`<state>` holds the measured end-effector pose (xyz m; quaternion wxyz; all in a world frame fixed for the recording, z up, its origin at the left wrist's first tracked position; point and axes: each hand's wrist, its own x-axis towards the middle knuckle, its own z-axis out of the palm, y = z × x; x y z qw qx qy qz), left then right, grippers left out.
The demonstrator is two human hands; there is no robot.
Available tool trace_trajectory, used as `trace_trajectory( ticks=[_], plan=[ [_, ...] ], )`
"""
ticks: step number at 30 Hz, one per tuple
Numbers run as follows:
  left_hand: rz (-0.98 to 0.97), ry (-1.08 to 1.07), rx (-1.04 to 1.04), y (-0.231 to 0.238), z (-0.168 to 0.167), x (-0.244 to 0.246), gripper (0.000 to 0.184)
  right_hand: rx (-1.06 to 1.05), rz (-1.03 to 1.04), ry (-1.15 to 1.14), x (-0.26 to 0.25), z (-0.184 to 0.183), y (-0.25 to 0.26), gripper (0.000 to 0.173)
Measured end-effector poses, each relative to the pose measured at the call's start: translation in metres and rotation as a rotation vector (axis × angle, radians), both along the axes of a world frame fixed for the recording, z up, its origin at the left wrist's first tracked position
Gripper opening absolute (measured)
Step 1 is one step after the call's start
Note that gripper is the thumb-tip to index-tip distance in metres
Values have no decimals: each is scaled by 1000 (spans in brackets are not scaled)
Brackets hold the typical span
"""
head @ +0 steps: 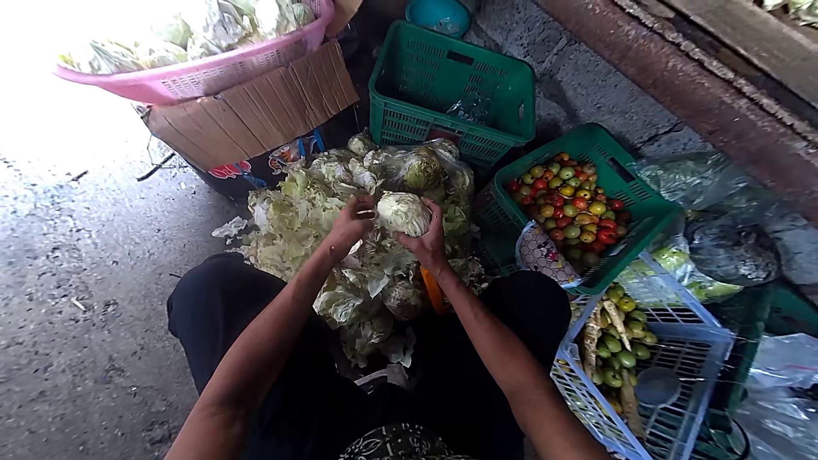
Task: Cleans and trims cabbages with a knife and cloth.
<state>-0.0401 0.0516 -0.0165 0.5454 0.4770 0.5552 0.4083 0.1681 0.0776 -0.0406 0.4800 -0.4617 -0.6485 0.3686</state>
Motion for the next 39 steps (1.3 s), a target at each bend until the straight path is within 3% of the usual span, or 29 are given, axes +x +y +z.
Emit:
trace_trajectory(
  ticks=[3,7,14,22,28,33,36,37,39],
  plan=[
    [14,-138,12,-1,3,0,59,218,28,-118,1,0,1,105],
    [-164,242,315,-4,18,7,86,484,60,-255,1,9,0,98],
    [-273,298,311,0,13,-5,66,508,128,-373,10,16,1,102],
    [-186,25,234,-3,3,5,48,566,187,-522,15,29,1,94],
    [-189,-2,184,2,-12,7,43,643,213,-630,15,27,2,86],
    [-229,-192,7,2,-15,11,80,818,276,-620,16,14,6,65],
    [-156,-273,47,-1,-12,18,82,863,227,-544,12,21,-1,55],
    [-115,-327,64,-1,-11,18,82,785,187,-521,11,29,-5,62],
    [-36,-462,83,0,-8,19,85,417,127,-459,14,50,-8,104]
  ],
)
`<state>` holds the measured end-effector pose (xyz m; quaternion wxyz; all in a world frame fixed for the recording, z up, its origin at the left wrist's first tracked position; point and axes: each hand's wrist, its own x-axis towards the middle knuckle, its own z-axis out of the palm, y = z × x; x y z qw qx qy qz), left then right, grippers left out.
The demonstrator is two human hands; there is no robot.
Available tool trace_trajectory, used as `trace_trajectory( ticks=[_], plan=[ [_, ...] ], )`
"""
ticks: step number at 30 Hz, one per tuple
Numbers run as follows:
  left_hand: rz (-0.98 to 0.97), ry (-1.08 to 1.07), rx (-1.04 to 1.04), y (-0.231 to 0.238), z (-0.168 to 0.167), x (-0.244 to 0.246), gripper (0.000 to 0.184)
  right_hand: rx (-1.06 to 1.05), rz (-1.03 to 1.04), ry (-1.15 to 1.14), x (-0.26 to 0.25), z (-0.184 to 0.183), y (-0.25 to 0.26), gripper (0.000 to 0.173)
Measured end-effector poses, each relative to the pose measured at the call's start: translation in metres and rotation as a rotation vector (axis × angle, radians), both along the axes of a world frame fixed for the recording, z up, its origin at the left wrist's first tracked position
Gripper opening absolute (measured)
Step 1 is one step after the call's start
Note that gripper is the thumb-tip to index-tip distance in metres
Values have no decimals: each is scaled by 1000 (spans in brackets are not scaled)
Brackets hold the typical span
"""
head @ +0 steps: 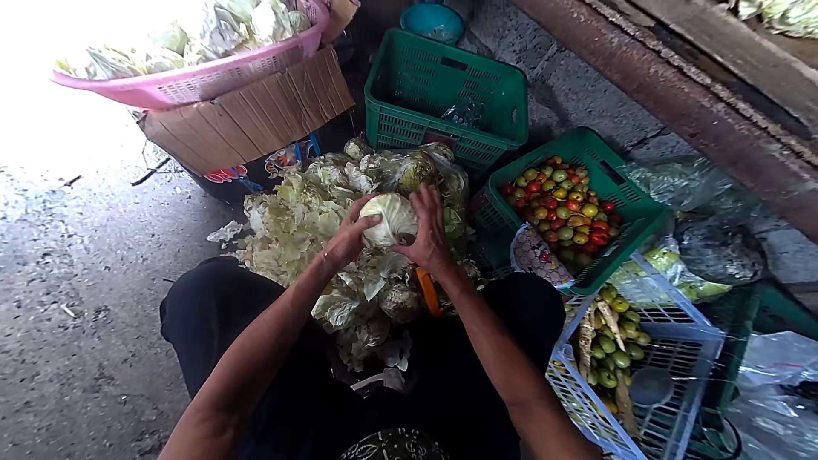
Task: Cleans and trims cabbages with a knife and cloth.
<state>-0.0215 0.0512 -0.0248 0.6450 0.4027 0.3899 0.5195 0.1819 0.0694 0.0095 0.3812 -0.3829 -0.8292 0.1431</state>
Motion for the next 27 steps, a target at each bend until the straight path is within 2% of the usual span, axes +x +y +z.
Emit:
trace_trajectory(
  ticks=[1,2,3,4,6,7,8,9,10,14,17,20,23,25,27],
  plan=[
    [21,-63,-11,0,2,0,86,-222,-43,66,3,8,2,126],
    [35,-109,-27,-1,6,1,84,-438,-52,176,6,12,5,137],
    [51,-154,-49,-3,10,2,79,-631,-45,304,9,11,6,135],
    [73,-207,-70,-5,12,3,72,-811,-41,434,10,7,6,118],
    [94,-285,-78,-4,13,3,67,-1172,-37,632,3,1,4,64],
    [99,-281,-53,-3,12,2,68,-1335,-27,684,-2,0,4,73],
    [81,-245,-5,-2,9,-1,75,-1451,-8,739,-5,1,5,92],
    [50,-193,46,-1,6,-4,79,-1496,7,783,-6,1,6,102],
    [11,-129,104,1,2,-7,80,-1497,32,823,-6,2,6,101],
    [-56,377,289,2,8,-11,87,-1442,67,985,-3,6,6,64],
    [5,630,350,1,18,-10,92,-1367,86,1010,-3,-2,4,59],
    [62,652,316,0,20,-7,86,-1229,155,1015,-4,-12,2,65],
    [103,604,284,-5,22,2,81,-1193,100,1131,-13,-16,-3,75],
    [117,592,279,-8,22,9,79,-1237,69,1220,-16,-15,-4,70],
    [116,668,338,-8,18,10,76,-1294,61,1290,-16,-16,-3,59]
  ],
)
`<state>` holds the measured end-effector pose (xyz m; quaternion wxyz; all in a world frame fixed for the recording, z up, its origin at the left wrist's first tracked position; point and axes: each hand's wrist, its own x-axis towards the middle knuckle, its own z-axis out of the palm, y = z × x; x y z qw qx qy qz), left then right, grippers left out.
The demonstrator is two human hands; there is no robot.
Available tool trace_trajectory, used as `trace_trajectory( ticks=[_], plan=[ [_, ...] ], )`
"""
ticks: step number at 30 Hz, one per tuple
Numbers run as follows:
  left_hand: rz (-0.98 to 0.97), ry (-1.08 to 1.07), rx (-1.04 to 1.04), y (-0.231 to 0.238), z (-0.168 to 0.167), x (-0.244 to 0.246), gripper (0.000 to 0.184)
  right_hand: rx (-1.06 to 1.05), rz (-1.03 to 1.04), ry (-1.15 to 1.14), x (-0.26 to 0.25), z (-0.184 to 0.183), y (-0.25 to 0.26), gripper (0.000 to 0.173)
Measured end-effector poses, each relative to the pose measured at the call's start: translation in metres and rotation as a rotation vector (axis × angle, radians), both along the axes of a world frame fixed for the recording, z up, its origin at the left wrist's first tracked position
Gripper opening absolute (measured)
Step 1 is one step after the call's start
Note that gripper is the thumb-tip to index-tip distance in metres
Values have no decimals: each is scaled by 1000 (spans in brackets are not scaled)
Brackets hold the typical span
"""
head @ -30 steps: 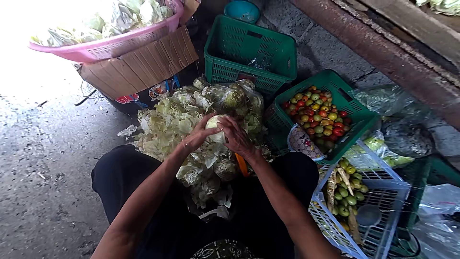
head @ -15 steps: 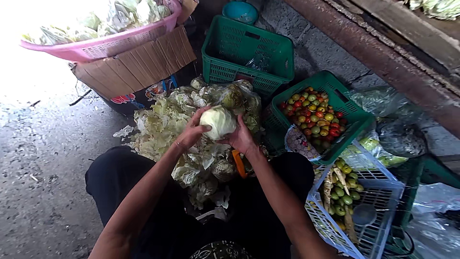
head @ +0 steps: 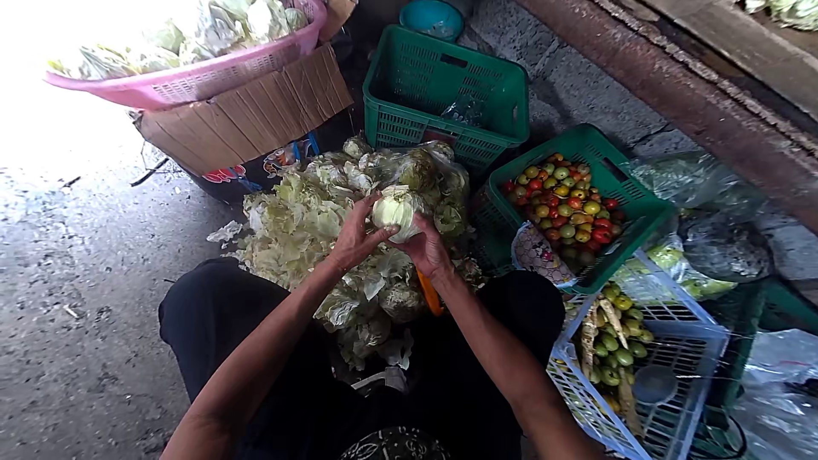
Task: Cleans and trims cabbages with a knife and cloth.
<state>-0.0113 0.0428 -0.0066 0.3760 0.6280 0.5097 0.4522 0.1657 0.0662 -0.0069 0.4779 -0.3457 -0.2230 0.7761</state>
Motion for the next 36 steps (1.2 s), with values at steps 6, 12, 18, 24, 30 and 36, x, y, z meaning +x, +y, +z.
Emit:
trace_trajectory(
  ticks=[6,12,18,24,30,36],
  plan=[
    [-22,171,237,5,-4,-6,53,-73,-5,48,4,-4,5,53],
    [11,308,405,6,-6,-10,16,-122,-55,21,6,-7,9,55],
    [151,186,154,3,-6,-10,16,-176,-71,-93,2,-8,8,47],
    [245,287,-79,4,-7,-24,23,-213,-43,-149,6,-30,15,51],
    [376,360,-264,10,-19,-36,27,-250,-41,-94,10,-27,13,61],
    [239,458,-32,8,-16,-28,55,-138,12,-201,14,-25,16,58]
  ],
)
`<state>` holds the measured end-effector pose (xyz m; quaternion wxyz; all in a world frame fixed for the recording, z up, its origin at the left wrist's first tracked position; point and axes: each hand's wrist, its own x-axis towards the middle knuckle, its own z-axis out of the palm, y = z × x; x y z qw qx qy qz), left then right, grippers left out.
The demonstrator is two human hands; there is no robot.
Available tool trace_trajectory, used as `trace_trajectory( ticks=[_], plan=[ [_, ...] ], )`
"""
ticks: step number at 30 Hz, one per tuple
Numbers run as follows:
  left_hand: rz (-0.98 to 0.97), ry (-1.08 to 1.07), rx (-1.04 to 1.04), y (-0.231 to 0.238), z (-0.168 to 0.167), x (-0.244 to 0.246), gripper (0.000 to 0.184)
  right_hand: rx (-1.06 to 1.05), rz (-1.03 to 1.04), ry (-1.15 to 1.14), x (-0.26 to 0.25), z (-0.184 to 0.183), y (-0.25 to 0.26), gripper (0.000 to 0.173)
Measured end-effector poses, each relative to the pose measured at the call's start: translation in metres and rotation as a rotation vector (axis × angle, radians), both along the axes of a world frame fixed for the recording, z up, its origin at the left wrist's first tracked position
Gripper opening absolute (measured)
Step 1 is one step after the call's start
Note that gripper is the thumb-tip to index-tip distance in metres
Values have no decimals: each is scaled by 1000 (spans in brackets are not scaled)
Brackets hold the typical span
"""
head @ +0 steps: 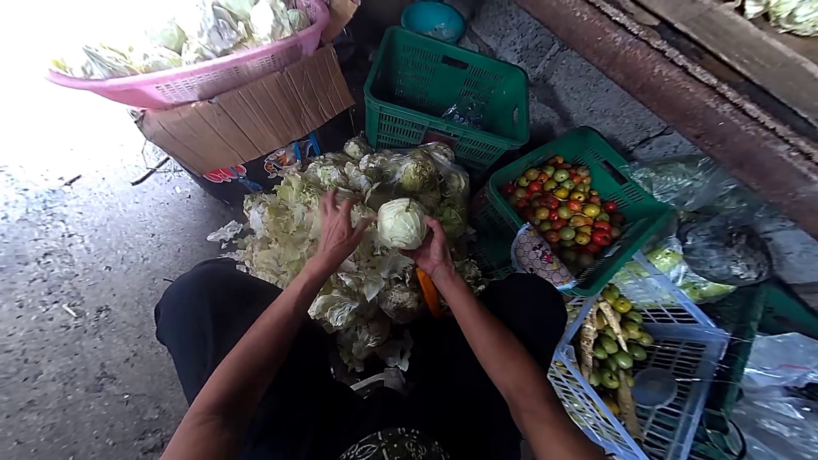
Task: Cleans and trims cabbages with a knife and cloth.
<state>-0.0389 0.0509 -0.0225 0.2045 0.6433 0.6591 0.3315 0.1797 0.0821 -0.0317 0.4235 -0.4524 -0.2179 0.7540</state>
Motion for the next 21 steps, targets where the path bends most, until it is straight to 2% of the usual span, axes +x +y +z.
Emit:
trace_trajectory(
  ticks=[3,6,8,11,14,16,18,21],
  plan=[
    [-215,-296,-43,-1,7,13,72,55,94,-55,-2,-9,0,58],
    [-225,-369,-129,-3,10,14,63,131,150,-143,-2,-16,0,63],
    [-245,-357,-124,-1,13,9,49,161,125,-204,-3,-16,1,72],
    [-265,-302,-104,-1,16,5,36,195,85,-290,-1,-12,3,75],
    [-288,-200,24,-2,14,4,20,235,60,-409,-1,-7,3,83],
    [-260,-138,40,-3,10,6,20,220,62,-448,-3,-8,3,84],
    [-222,-93,44,-1,7,10,21,159,65,-415,-5,-13,3,82],
    [-174,-19,87,-1,8,10,15,30,48,-284,-8,-22,1,65]
  ],
)
